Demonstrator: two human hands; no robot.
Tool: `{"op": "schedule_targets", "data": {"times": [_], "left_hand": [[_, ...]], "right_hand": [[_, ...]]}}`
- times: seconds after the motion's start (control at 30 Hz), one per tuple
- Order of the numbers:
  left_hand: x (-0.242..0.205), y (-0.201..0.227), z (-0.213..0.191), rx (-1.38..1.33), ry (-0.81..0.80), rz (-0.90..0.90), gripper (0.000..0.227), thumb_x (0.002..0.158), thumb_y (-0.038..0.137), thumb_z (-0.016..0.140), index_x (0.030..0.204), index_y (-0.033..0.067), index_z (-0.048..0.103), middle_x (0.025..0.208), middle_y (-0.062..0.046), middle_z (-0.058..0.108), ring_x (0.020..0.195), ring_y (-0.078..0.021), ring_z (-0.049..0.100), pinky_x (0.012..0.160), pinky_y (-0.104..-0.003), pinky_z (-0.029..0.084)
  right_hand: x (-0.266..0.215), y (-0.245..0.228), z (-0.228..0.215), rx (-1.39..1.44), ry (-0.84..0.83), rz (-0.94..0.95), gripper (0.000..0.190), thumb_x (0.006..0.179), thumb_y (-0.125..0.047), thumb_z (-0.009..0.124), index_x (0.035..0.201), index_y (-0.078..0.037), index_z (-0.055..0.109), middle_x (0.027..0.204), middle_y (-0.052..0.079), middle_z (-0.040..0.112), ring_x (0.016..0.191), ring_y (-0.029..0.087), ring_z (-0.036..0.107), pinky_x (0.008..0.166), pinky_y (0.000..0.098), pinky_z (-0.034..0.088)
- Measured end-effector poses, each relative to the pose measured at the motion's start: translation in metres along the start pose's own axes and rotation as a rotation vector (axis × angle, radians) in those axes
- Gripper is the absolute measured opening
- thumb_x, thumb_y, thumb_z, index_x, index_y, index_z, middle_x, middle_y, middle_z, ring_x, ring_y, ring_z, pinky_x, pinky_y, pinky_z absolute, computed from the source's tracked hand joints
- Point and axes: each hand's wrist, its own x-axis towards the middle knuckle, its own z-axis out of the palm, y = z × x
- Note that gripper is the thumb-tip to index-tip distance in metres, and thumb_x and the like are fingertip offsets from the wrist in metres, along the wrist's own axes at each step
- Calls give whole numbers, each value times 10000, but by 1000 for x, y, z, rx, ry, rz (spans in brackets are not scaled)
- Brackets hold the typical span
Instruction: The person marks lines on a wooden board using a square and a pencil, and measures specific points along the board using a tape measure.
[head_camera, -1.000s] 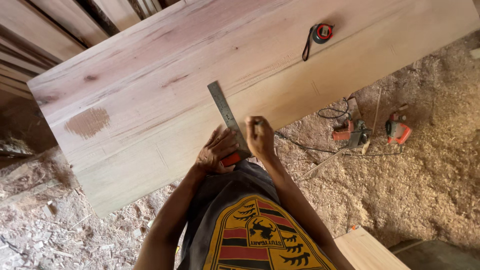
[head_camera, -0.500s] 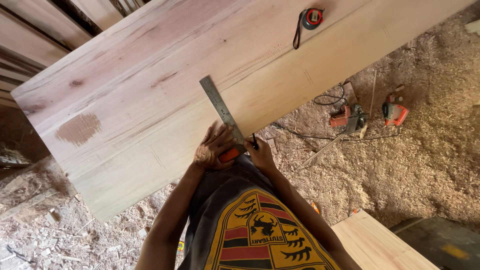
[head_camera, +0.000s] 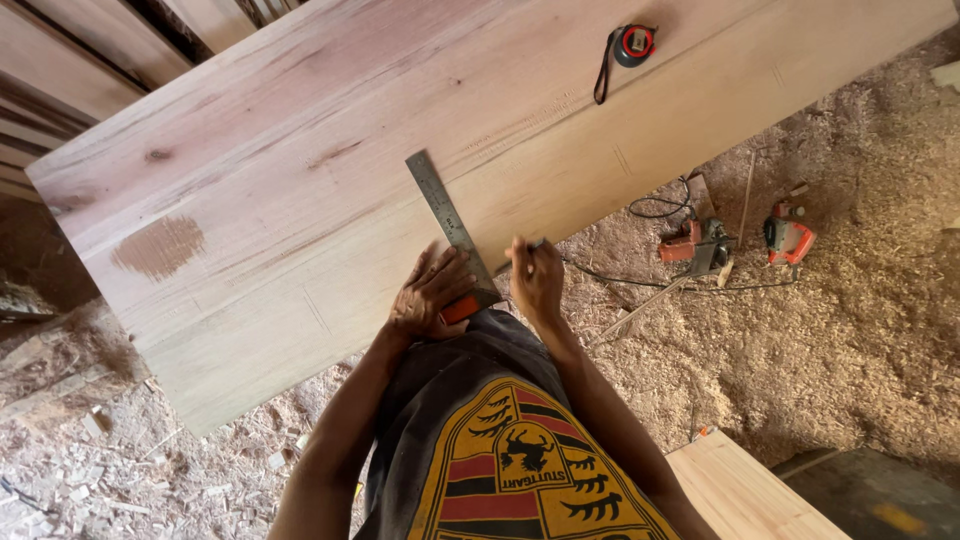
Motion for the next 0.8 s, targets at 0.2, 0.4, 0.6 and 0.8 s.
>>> {"op": "schedule_targets", "data": {"times": [0.2,0.4,0.6,0.8], "left_hand": [[0,1,3,24,41,26,798,664,485,823,1369,155,646,1602,-108,432,1541,-290,309,1290,-585,139],[1,6,-4,29,19,-2,841,629,455,832,1388,154,628,1613,-118,435,1545,-302,316,1287,-588,159],[1,10,-2,46,3,-19,875,609,442,824,1403,140,611,1589,-126,447,1539,-310,308,1279,-601,158],[7,14,-4,71,41,-14,842,589,435,817,1362,158,629,1577,-124,454,1528,-315,320,1270,-589,182]], "right_hand": [[47,-27,26,103,-295,134,313,1074,-227,503,1189,-38,723,699,70,673,534,197,549,520,376,452],[13,-53,-19,-106,-141,-233,187,1028,-184,610,1078,-53,734,933,102,752,946,264,687,853,387,520],[47,-58,10,24,-157,-181,223,1058,-172,591,1141,-16,726,972,133,745,953,292,680,874,418,518],[45,-46,15,96,-11,99,242,1092,-183,540,953,4,607,865,186,620,742,356,611,667,451,490]]}}
